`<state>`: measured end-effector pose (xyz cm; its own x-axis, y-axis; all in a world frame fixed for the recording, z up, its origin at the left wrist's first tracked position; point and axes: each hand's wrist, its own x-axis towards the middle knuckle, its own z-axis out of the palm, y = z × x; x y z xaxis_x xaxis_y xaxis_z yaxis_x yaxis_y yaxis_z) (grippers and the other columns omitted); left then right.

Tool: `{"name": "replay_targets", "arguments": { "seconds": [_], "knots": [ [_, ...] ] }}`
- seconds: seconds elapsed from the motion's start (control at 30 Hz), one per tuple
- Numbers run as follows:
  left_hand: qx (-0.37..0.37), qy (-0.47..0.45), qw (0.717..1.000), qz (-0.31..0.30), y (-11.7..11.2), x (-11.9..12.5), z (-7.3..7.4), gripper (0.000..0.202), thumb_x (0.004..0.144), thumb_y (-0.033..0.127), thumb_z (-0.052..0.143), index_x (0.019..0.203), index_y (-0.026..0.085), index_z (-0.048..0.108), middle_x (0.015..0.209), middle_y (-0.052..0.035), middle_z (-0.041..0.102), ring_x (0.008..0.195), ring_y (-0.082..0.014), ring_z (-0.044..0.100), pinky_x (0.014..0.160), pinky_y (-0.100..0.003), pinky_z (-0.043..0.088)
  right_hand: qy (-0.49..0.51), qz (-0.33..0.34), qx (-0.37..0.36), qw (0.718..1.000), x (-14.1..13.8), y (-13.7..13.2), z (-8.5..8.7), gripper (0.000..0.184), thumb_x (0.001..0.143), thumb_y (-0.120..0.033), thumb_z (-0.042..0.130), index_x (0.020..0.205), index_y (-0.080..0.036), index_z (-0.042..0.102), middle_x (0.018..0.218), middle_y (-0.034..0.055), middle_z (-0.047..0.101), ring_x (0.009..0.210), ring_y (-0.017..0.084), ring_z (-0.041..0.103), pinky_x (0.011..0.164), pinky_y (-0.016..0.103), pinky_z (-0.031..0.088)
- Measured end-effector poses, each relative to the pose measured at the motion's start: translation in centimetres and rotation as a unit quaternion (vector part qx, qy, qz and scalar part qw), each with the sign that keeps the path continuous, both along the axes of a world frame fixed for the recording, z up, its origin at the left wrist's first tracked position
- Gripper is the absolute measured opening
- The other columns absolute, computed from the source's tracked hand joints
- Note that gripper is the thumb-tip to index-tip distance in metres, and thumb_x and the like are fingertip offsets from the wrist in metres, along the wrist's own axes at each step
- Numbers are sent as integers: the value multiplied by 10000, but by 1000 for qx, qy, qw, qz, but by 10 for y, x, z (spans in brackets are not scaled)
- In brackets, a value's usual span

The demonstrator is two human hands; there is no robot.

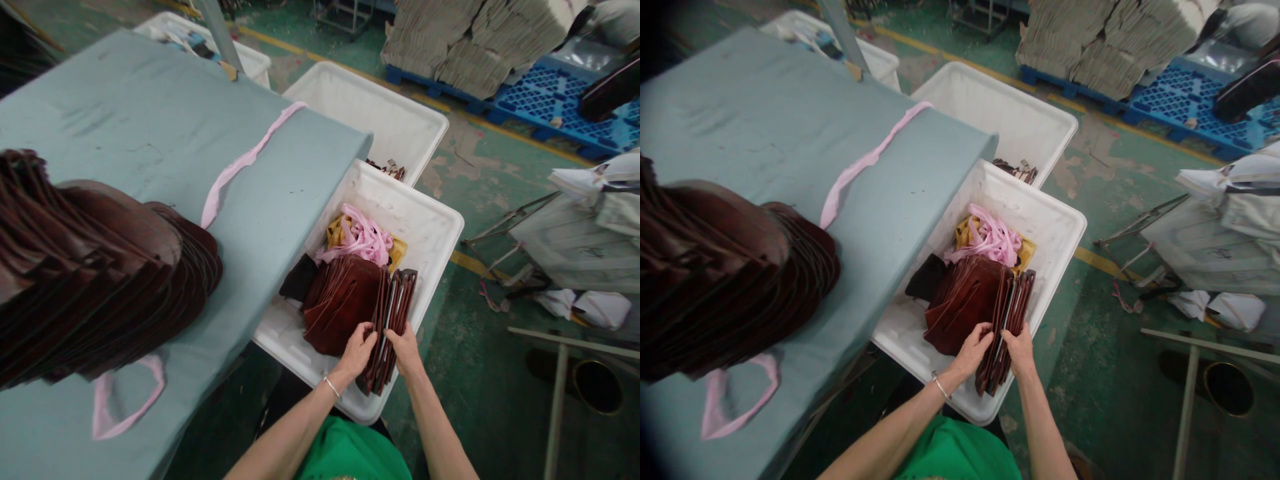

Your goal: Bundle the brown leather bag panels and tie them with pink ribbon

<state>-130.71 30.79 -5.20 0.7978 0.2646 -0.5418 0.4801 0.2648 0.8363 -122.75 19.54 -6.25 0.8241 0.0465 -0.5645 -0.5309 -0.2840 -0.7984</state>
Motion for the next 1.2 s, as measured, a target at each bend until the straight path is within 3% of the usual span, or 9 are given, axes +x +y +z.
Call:
{"name": "replay_targets", "arguments": {
  "seconds": [0.23, 0.47, 0.63, 0.77, 0.87, 1.0, 1.07, 1.13, 1.2],
  "knots": [
    [48, 19, 999, -13, -3, 2, 3, 375, 769, 85, 461, 1129, 182, 505, 1054, -68, 647, 982, -171, 597, 925, -306, 435, 7, -1, 21, 1000, 1, -4, 4, 485, 569, -308, 740, 1007, -187, 569, 873, 26, 687, 791, 216, 634, 749, 353, 521],
    [54, -4, 998, -13, -3, 2, 3, 308, 788, 133, 504, 1090, 193, 497, 1046, -63, 648, 969, -176, 605, 899, -306, 450, 20, 7, 47, 999, 0, 1, 13, 477, 665, -418, 726, 1048, -192, 556, 970, 46, 677, 872, 216, 640, 800, 354, 528],
    [78, -2, 997, -23, -4, 1, 1, 305, 799, 138, 513, 1100, 187, 496, 1062, -70, 651, 976, -176, 610, 902, -304, 455, 14, 8, 31, 999, -2, 8, 16, 526, 563, -280, 776, 1019, -187, 531, 859, 7, 664, 785, 198, 631, 728, 323, 530],
    [156, 20, 985, -71, 2, -3, -2, 265, 863, 138, 437, 1106, 218, 507, 1000, -26, 669, 904, -145, 628, 828, -259, 480, 15, -9, 3, 1000, -1, 10, 14, 429, 553, -210, 711, 942, -183, 532, 721, -27, 633, 647, 182, 597, 598, 304, 510],
    [225, 67, 969, -75, 15, -5, -7, 245, 892, 131, 389, 1061, 226, 541, 913, -24, 662, 836, -152, 627, 787, -268, 481, 19, -15, -3, 1000, -1, 10, 14, 400, 546, -211, 697, 916, -180, 548, 727, -19, 645, 658, 191, 606, 600, 308, 511],
    [332, 143, 932, -24, 38, -5, -16, 254, 915, 163, 359, 1070, 166, 561, 1229, -143, 515, 1120, -262, 499, 956, -431, 390, 21, -29, -4, 999, -2, 11, 13, 400, 542, -216, 687, 918, -181, 556, 752, -10, 664, 695, 205, 626, 635, 323, 524],
    [418, 190, 888, -23, 47, -5, -20, 247, 914, 196, 382, 1051, 147, 582, 1341, -166, 403, 1196, -331, 407, 961, -515, 353, 22, -38, -4, 999, -3, 13, 13, 411, 548, -224, 682, 936, -182, 551, 757, -6, 670, 693, 208, 633, 639, 332, 530],
    [500, 231, 833, -50, 53, -6, -24, 226, 902, 219, 428, 1022, 144, 605, 1311, -166, 416, 1161, -352, 413, 909, -533, 376, 21, -43, -4, 999, -5, 15, 12, 430, 548, -230, 685, 953, -181, 547, 768, 0, 675, 698, 211, 639, 646, 336, 534],
    [543, 245, 800, -78, 55, -8, -28, 212, 894, 219, 454, 1002, 139, 618, 1192, -162, 486, 1092, -339, 453, 866, -518, 403, 21, -43, -1, 999, -7, 17, 11, 441, 545, -237, 692, 958, -179, 548, 773, 4, 677, 705, 214, 643, 652, 338, 536]
  ]
}}
